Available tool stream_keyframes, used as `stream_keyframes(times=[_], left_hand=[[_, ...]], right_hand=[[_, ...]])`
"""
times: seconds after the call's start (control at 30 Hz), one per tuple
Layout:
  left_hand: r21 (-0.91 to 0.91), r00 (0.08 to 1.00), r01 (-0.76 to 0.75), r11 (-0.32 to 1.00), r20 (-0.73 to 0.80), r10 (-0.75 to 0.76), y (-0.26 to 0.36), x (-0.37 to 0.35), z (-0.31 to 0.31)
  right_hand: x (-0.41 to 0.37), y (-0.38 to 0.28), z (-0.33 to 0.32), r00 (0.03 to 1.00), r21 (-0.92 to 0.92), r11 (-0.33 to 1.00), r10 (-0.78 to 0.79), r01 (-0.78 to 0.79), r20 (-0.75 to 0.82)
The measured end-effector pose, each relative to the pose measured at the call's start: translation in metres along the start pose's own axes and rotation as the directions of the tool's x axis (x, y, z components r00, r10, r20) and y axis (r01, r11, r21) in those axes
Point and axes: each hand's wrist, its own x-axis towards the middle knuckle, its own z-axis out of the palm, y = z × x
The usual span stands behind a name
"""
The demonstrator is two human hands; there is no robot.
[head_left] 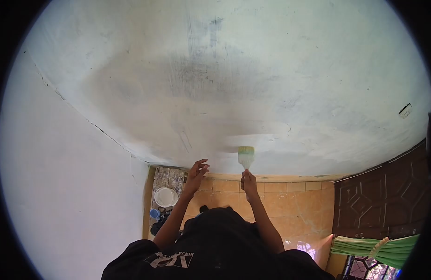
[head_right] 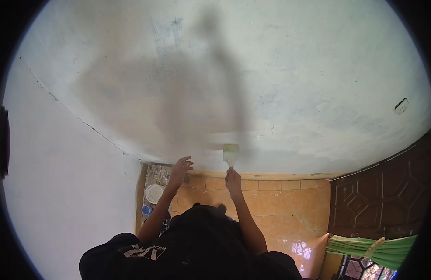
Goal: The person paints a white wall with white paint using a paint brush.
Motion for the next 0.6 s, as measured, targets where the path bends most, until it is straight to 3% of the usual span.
stream_keyframes(times=[0.07, 0.2, 0.47, 0.6], left_hand=[[0.006, 1.000, -0.004, 1.000, 0.014, 0.004, 0.003, 0.001, -0.002], [0.016, 0.999, -0.019, 1.000, 0.046, 0.018, 0.002, 0.011, -0.007], [0.035, 0.996, -0.011, 0.999, 0.089, 0.008, 0.001, 0.028, -0.008], [0.041, 0.993, -0.028, 0.999, 0.112, 0.023, 0.011, 0.030, -0.004]], right_hand=[[0.005, 0.017, -0.004, 0.988, 0.048, 0.989, 0.142, -0.140, -0.051], [-0.003, -0.012, 0.002, 1.000, 0.024, 1.000, 0.015, -0.015, -0.027], [-0.084, -0.196, 0.051, 0.939, 0.046, 0.938, -0.343, 0.343, -0.003], [-0.083, -0.204, 0.054, 0.950, 0.085, 0.946, -0.313, 0.312, 0.004]])
